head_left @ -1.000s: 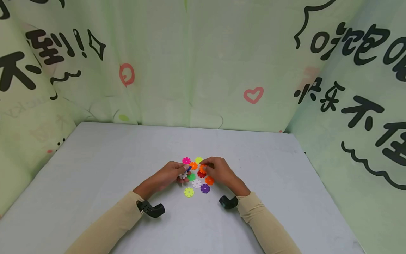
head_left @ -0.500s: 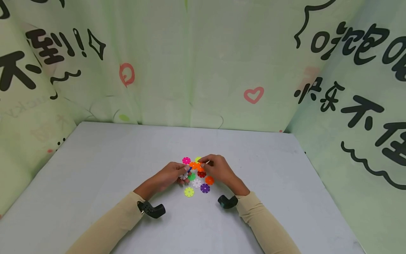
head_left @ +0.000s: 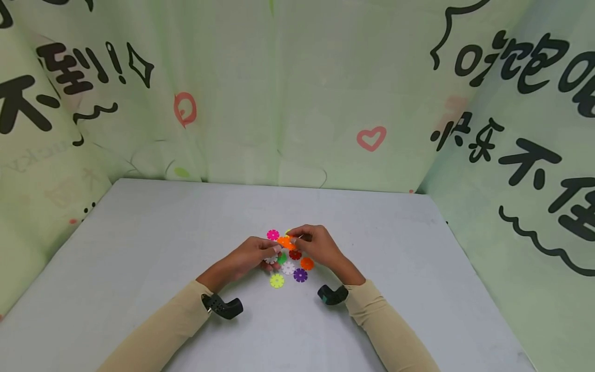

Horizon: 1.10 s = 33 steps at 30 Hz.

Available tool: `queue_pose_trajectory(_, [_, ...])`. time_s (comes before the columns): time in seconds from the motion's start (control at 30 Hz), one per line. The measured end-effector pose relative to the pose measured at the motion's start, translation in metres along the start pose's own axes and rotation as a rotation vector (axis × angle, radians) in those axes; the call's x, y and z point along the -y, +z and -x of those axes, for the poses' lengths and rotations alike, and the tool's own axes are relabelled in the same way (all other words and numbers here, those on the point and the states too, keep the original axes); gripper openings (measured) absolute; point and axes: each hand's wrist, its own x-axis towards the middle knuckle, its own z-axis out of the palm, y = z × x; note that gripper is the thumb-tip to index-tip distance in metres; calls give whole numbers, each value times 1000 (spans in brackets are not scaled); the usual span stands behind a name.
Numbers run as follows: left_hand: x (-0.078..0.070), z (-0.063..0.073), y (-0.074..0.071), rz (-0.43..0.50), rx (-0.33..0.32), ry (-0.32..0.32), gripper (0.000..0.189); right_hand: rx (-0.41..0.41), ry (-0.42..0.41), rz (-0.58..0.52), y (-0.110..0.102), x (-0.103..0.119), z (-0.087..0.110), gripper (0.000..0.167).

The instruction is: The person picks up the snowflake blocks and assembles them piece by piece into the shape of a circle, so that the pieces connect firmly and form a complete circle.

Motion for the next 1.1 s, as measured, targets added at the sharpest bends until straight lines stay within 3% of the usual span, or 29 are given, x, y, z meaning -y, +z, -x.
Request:
queue_pose_trajectory(0.2, [0,0,0,13,15,10,32,2,16,-13,1,1,0,17])
queue_pose_trajectory(0.5, [-1,0,1,1,5,34,31,-15,-34,-29,3,4,1,23])
queue_pose_trajectory(0.73, [0,-1,1,-6,-17,32,33,-166,102,-42,9,6,-1,15])
queue_pose_trajectory(0.93, [0,-1,0,-40,-71,12,39,-99,66,-60,8,8,3,16])
queue_pose_trajectory(1.1, [0,0,1,-33,-62,10,39,-68,66,-50,8,9,4,19])
